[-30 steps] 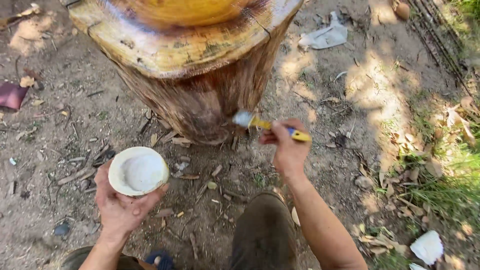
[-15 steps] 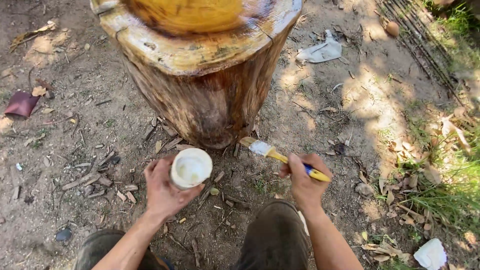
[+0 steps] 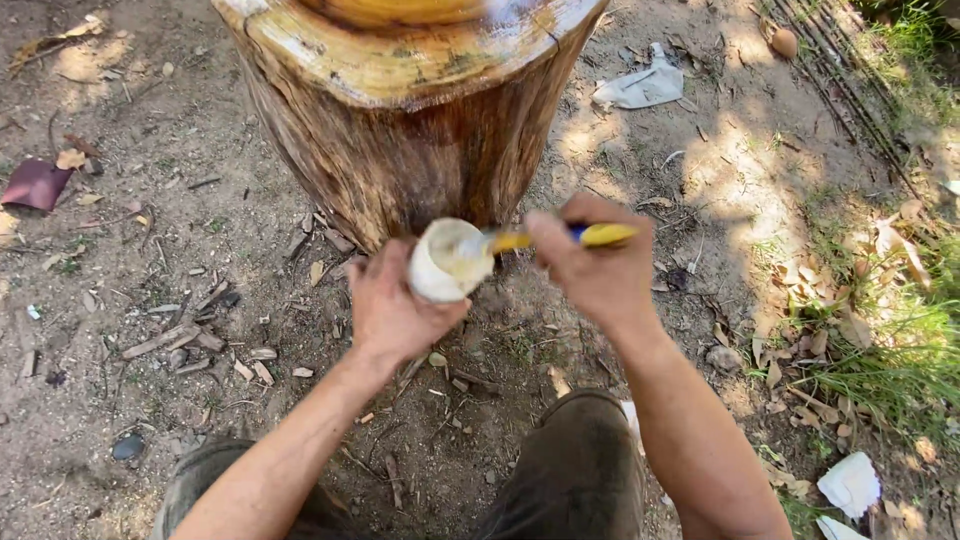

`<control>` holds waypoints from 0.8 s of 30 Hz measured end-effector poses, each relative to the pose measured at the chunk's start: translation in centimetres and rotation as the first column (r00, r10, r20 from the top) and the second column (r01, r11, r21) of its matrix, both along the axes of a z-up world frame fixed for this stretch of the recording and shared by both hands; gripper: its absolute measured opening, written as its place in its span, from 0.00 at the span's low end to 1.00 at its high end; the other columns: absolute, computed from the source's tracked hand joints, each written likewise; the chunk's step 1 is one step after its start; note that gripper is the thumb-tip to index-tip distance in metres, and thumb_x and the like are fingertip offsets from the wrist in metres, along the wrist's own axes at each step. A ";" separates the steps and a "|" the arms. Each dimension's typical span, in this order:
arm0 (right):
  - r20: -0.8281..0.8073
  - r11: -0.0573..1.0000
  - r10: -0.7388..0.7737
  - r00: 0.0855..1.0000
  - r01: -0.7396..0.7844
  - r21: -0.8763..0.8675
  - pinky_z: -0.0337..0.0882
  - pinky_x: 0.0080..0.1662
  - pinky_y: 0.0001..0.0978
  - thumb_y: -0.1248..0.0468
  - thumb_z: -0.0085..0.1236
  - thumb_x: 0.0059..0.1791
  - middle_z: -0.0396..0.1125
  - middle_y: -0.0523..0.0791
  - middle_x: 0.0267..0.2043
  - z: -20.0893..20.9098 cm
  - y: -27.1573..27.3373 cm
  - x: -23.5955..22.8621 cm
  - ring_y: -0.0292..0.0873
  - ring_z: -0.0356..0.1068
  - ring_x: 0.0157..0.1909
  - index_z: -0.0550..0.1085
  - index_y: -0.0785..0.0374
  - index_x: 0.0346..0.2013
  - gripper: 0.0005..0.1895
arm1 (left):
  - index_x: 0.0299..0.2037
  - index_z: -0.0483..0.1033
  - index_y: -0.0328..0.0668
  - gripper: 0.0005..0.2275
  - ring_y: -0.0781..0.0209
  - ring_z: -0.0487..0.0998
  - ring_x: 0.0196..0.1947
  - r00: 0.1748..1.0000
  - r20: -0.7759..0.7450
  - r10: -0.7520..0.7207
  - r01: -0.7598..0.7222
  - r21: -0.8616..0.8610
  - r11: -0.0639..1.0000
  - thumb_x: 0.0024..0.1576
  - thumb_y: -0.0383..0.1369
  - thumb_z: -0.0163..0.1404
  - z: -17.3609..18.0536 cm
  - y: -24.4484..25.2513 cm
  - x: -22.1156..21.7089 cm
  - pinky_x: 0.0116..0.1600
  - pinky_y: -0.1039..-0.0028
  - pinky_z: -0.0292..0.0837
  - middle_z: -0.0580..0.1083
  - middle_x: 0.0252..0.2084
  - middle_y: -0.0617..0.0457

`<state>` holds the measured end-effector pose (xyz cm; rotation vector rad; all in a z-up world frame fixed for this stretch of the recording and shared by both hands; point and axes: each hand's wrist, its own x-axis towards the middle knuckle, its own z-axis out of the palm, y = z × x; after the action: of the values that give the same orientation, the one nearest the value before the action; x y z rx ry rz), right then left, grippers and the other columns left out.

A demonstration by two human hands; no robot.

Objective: The recorder applies lacquer or a similar finish to a large wooden stump using a paintbrush.

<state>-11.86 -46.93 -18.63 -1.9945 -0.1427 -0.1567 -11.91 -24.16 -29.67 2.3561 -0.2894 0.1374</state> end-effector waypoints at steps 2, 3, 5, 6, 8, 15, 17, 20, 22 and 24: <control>0.310 0.986 -0.099 0.945 0.051 0.157 0.67 0.20 0.24 0.65 0.59 0.56 0.72 0.45 0.23 1.4 -0.4 0.6 0.33 0.69 0.19 0.75 0.65 0.29 0.12 | 0.56 0.67 0.39 0.42 0.52 0.75 0.51 0.993 -0.035 0.110 -0.110 0.000 0.994 0.31 0.45 0.73 1.6 1.1 0.5 0.59 0.59 0.57 0.76 0.48 0.47; 0.304 0.987 -0.097 0.948 0.052 0.153 0.67 0.20 0.24 0.65 0.59 0.56 0.72 0.45 0.23 1.9 -0.3 0.6 0.33 0.69 0.19 0.75 0.65 0.29 0.12 | 0.56 0.67 0.39 0.42 0.52 0.75 0.51 0.993 -0.042 0.111 -0.111 -0.004 0.994 0.31 0.45 0.73 2.7 1.8 0.3 0.59 0.59 0.57 0.76 0.48 0.47; 0.415 0.959 -0.121 0.902 -0.002 0.284 0.72 0.23 0.27 0.67 0.58 0.60 0.72 0.48 0.29 2.9 0.2 0.7 0.36 0.71 0.23 0.74 0.69 0.38 0.08 | 0.56 0.68 0.41 0.40 0.53 0.74 0.51 0.972 -0.163 0.168 -0.163 0.043 0.986 0.33 0.47 0.73 4.9 3.3 0.2 0.61 0.60 0.56 0.77 0.48 0.47; 0.408 0.959 -0.124 0.905 0.004 0.283 0.72 0.23 0.27 0.67 0.58 0.60 0.72 0.48 0.29 2.7 -0.1 0.5 0.36 0.71 0.23 0.74 0.69 0.38 0.08 | 0.56 0.68 0.41 0.40 0.53 0.74 0.51 0.971 -0.172 0.165 -0.160 0.043 0.986 0.33 0.47 0.73 5.2 4.4 -0.1 0.61 0.60 0.56 0.77 0.48 0.47; 0.527 0.919 -0.170 0.833 -0.060 0.390 0.76 0.27 0.32 0.68 0.57 0.63 0.72 0.51 0.31 2.4 -0.5 0.0 0.42 0.74 0.27 0.71 0.71 0.40 0.10 | 0.55 0.69 0.36 0.41 0.46 0.76 0.46 0.973 -0.049 0.227 -0.223 0.069 0.972 0.32 0.42 0.75 5.9 6.5 -0.6 0.57 0.55 0.63 0.78 0.48 0.43; 0.532 0.982 -0.119 0.838 0.180 -0.063 0.61 0.24 0.24 0.69 0.61 0.55 0.68 0.44 0.27 -5.7 -0.3 -1.4 0.32 0.63 0.22 0.74 0.68 0.31 0.09 | 0.54 0.69 0.25 0.32 0.52 0.83 0.49 0.972 0.187 0.142 -0.107 -0.186 0.977 0.43 0.35 0.71 6.4 12.2 -1.2 0.54 0.68 0.80 0.78 0.49 0.41; 0.398 0.991 -0.064 0.915 0.106 -0.084 0.56 0.25 0.23 0.70 0.63 0.52 0.67 0.41 0.24 -8.9 0.7 -0.7 0.31 0.59 0.23 0.75 0.67 0.27 0.09 | 0.51 0.68 0.26 0.28 0.57 0.83 0.51 0.962 0.146 0.233 -0.199 -0.215 0.956 0.48 0.35 0.71 5.3 12.9 -0.9 0.58 0.71 0.79 0.79 0.49 0.43; 0.459 0.986 -0.161 0.874 0.123 0.110 0.68 0.25 0.24 0.69 0.60 0.55 0.70 0.45 0.26 -9.0 1.7 0.7 0.33 0.69 0.25 0.74 0.70 0.31 0.09 | 0.54 0.66 0.27 0.29 0.55 0.80 0.57 0.967 0.117 0.224 -0.173 -0.340 0.924 0.50 0.37 0.68 4.1 13.0 0.3 0.61 0.71 0.77 0.76 0.53 0.42; 0.510 0.981 -0.194 0.838 0.153 0.123 0.71 0.25 0.25 0.68 0.55 0.57 0.71 0.47 0.26 -6.3 0.9 -0.1 0.34 0.71 0.22 0.73 0.70 0.33 0.10 | 0.54 0.64 0.25 0.29 0.54 0.80 0.57 0.977 0.078 0.200 -0.157 -0.371 0.915 0.51 0.37 0.67 3.0 13.3 0.6 0.61 0.72 0.78 0.75 0.55 0.41; 0.558 0.975 -0.222 0.800 0.177 0.134 0.73 0.24 0.25 0.66 0.51 0.59 0.71 0.49 0.27 -4.3 0.7 -0.9 0.35 0.73 0.20 0.71 0.71 0.35 0.11 | 0.54 0.61 0.23 0.30 0.53 0.80 0.58 0.983 0.037 0.178 -0.149 -0.402 0.903 0.53 0.37 0.66 3.0 13.3 0.8 0.60 0.73 0.80 0.74 0.56 0.40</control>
<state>-12.72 -46.19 -22.90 -1.8271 -0.3037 -0.8922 -11.07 -10.83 -26.63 1.9675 -0.0846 0.3327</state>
